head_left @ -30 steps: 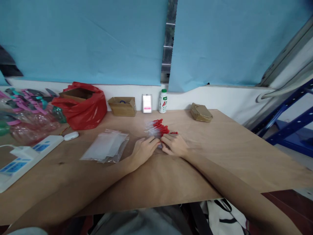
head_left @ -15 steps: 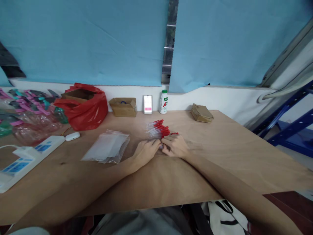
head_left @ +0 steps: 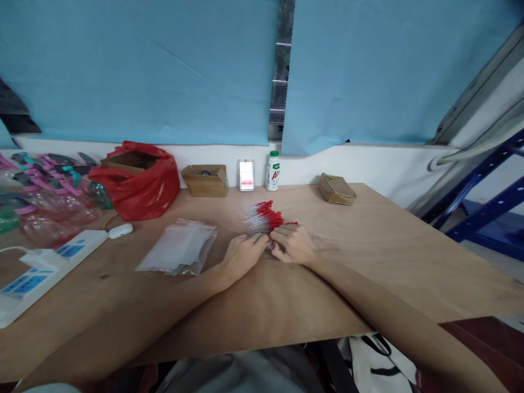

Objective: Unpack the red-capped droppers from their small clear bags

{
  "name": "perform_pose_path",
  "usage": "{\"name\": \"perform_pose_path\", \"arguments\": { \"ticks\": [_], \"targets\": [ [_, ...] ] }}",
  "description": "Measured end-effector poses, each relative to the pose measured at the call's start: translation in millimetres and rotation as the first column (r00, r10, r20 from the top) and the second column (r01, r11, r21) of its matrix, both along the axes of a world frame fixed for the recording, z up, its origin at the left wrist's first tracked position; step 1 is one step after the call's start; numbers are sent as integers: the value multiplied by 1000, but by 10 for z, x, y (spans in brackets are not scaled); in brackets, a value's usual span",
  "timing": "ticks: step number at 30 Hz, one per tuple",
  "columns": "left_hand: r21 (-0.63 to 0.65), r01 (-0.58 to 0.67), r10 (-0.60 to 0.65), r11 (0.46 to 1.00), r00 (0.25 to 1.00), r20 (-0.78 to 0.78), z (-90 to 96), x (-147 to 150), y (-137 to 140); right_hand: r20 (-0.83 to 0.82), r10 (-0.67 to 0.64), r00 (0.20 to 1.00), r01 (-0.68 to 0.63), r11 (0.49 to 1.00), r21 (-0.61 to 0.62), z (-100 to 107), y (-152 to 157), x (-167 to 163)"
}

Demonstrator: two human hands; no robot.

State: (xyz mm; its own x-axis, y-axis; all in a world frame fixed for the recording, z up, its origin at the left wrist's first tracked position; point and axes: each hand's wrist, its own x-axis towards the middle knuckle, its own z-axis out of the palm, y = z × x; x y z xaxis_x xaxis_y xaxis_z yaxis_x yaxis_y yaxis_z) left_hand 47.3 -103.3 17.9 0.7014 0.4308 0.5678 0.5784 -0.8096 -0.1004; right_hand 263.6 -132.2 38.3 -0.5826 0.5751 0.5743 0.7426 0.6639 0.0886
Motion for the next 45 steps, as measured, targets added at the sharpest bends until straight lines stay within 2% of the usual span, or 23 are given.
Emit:
{"name": "perform_pose_path", "arguments": {
  "ticks": [8,15,32,37,45],
  "targets": [
    [-10,-74,74,997,997,21,61,-13,-35,-4,-71,998,70,996,-52,-7,-8,6],
    [-24,-75,75,997,997,-14,20,-3,-16,42,-60,997,62,997,-52,12,-6,-5],
    [-18,17,-17,1000,1000,-23,-59,-10,37,-27,-30,999,26,990,-136,-91,46,-10],
    [-24,-40,41,999,999,19,-5,-29,33,-9,25,1000,-27,983,-183,-44,42,46],
    [-8,-94,94,996,994,54,63,-26,-20,-16,-60,998,57,989,-138,8,22,26]
  ]
}}
